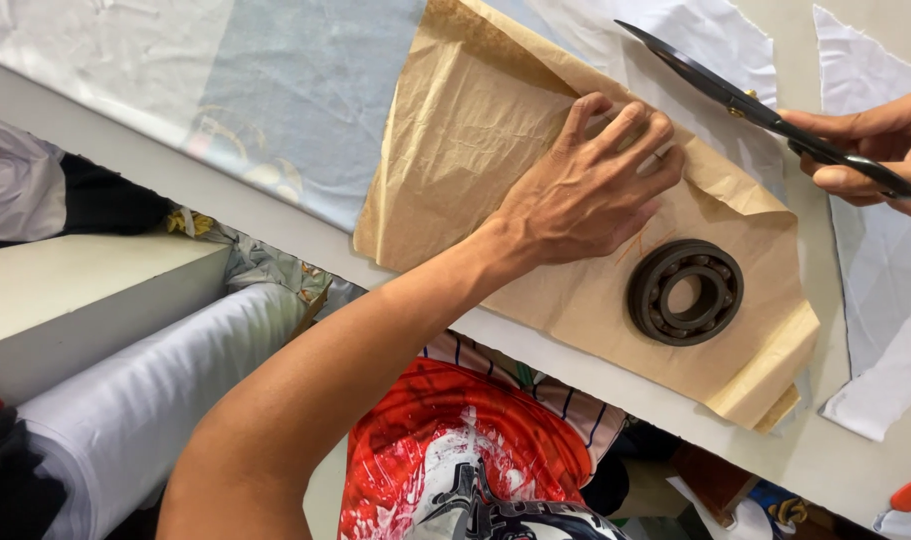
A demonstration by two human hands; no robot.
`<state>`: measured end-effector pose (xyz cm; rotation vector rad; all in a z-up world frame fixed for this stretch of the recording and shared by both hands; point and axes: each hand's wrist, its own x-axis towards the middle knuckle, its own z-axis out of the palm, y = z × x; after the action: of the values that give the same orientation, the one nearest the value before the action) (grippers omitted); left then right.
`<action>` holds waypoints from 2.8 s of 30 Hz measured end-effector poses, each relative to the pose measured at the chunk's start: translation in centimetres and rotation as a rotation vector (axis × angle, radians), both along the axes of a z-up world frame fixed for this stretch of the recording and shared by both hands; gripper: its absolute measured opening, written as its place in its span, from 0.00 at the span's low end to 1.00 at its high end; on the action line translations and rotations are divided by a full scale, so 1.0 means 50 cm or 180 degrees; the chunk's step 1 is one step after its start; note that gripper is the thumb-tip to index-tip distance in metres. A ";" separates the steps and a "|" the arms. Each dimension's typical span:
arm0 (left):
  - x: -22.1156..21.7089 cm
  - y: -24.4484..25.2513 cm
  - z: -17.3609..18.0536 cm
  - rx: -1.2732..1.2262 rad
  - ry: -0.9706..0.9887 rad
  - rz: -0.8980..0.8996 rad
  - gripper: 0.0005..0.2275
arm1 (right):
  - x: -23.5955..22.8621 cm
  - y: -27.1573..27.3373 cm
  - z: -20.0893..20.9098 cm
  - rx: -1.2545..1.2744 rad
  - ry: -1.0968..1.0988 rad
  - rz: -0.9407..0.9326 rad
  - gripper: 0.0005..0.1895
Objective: The person uses scissors to cut a piece of brown paper placed on top of a white fabric sheet. They then remove the paper and cut the white fabric into smaller pieces, folding and arranging them on the table.
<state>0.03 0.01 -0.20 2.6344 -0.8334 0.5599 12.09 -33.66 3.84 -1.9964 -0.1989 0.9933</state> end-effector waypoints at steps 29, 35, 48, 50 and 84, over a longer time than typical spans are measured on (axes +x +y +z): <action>-0.003 -0.001 -0.001 -0.0255 -0.0047 0.0020 0.14 | 0.012 0.048 0.010 0.0070 -0.0118 0.0185 0.40; -0.003 -0.002 -0.007 -0.0201 -0.0004 0.0027 0.16 | 0.021 0.086 0.013 0.0207 -0.0030 0.0203 0.37; -0.001 -0.002 -0.004 -0.0156 -0.0079 0.0049 0.16 | 0.010 0.126 0.028 0.0208 -0.0081 0.0076 0.40; -0.002 -0.002 -0.006 -0.0186 -0.0046 0.0011 0.16 | 0.003 0.143 0.034 0.0193 -0.0154 0.0064 0.37; 0.001 -0.008 -0.022 -0.0245 -0.0163 0.0060 0.15 | 0.012 0.234 0.029 0.0627 -0.0117 0.0147 0.36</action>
<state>0.09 -0.38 -1.27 2.5705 -0.7864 0.6537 12.70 -21.95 5.27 -1.8381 -0.3510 0.9290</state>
